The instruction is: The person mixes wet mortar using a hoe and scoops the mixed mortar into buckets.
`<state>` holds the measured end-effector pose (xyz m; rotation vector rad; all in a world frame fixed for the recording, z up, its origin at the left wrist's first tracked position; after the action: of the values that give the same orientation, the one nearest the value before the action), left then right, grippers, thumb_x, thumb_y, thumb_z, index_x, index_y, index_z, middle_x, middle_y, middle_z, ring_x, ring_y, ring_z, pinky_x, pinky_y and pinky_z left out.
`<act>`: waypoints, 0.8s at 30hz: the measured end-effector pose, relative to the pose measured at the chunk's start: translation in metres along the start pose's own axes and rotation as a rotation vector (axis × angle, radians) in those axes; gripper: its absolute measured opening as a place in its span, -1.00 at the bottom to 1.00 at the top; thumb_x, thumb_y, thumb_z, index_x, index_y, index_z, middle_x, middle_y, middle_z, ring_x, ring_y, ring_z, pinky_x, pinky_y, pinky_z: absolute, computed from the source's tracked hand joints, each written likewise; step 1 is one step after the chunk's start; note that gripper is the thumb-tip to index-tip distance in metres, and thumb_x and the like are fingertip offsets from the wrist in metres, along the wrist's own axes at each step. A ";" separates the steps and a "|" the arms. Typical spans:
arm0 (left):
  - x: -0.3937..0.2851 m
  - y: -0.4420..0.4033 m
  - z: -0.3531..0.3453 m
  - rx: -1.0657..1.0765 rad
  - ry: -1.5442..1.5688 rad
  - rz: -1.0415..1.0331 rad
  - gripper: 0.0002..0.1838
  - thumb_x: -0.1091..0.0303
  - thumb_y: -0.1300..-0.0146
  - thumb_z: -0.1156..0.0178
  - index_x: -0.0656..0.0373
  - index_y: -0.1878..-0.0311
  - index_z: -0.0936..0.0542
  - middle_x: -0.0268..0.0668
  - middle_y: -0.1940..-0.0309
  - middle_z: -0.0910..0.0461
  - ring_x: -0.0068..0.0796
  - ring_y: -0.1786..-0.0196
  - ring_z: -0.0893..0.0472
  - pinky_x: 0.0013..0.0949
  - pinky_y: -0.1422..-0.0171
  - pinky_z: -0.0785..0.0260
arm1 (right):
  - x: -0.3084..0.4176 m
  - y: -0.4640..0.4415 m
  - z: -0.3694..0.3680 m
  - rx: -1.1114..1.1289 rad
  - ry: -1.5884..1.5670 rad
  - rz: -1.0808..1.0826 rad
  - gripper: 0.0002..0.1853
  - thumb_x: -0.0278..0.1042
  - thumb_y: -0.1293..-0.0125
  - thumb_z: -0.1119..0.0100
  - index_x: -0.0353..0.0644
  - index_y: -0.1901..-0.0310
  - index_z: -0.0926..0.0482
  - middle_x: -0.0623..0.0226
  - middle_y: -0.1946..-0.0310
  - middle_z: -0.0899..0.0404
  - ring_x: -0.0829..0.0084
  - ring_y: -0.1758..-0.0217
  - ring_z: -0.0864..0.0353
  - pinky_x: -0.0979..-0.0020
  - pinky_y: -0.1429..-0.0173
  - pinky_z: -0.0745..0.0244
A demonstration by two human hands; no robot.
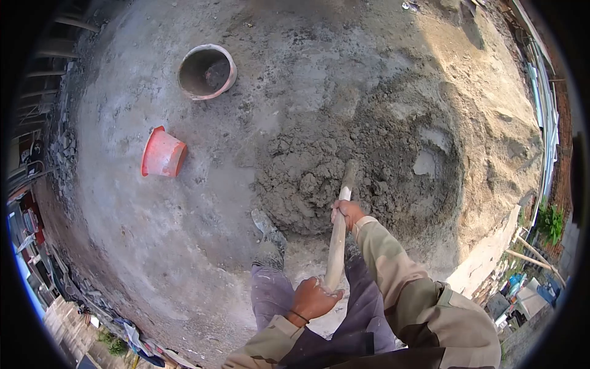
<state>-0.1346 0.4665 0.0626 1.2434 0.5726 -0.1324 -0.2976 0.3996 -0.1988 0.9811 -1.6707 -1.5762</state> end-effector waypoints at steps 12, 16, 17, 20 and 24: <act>0.351 0.082 -0.039 -0.089 -0.281 0.412 -0.62 0.21 0.03 -0.41 -0.19 0.06 -0.69 -0.61 -0.37 -0.47 -0.11 -0.61 -0.11 0.58 -0.55 0.38 | -0.189 0.114 -0.119 -0.217 -0.512 0.178 -0.73 -0.67 -0.09 -0.27 -0.35 0.17 -0.47 0.20 0.39 -0.54 0.25 0.41 -0.62 0.24 0.26 -0.63; 0.374 0.074 -0.028 -0.172 -0.231 0.374 -0.63 0.19 0.08 -0.43 -0.15 0.11 -0.68 -0.54 -0.42 -0.44 -0.07 -0.64 -0.03 0.65 -0.51 0.45 | -0.218 0.147 -0.128 -0.054 -0.410 0.269 -0.86 -0.68 -0.18 -0.21 -0.31 0.24 -0.49 0.13 0.37 -0.62 0.21 0.26 -0.68 0.21 0.05 -0.61; 0.375 0.080 -0.025 -0.136 -0.249 0.337 -0.63 0.23 0.12 -0.43 -0.15 0.14 -0.67 -0.55 -0.43 -0.41 -0.06 -0.64 -0.03 0.64 -0.53 0.45 | -0.222 0.153 -0.129 0.007 -0.378 0.333 -0.87 -0.69 -0.18 -0.21 -0.31 0.26 -0.50 0.09 0.34 -0.65 0.23 0.25 -0.70 0.22 0.02 -0.60; 0.378 0.116 -0.032 -0.196 -0.280 0.230 -0.67 0.26 0.17 -0.45 -0.16 0.23 -0.68 -0.52 -0.29 -0.55 -0.09 -0.61 -0.12 0.60 -0.55 0.46 | -0.220 0.165 -0.135 -0.018 -0.422 0.248 -0.86 -0.72 -0.17 -0.18 -0.29 0.29 -0.47 0.13 0.41 -0.59 0.20 0.30 -0.67 0.17 0.06 -0.61; 0.311 0.136 -0.026 -0.249 -0.104 0.084 -0.82 0.16 0.06 -0.45 -0.04 0.38 -0.73 -0.29 0.42 -0.73 -0.12 0.08 -0.72 0.15 -0.41 -0.32 | -0.172 0.074 -0.127 0.125 -0.424 -0.064 -0.84 -0.62 -0.14 -0.23 -0.29 0.32 -0.42 0.17 0.49 -0.43 0.11 0.47 -0.52 -0.04 0.22 -0.58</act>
<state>0.1756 0.6002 0.0246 1.0102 0.4314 -0.0524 -0.1065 0.4800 -0.1071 0.8041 -2.0610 -1.8351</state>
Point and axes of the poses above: each hand's wrist, its own y-axis away from the middle knuckle, its own z-axis out of the back of the hand, x = y × z, the point moved 5 cm from there along -y, towards the middle knuckle
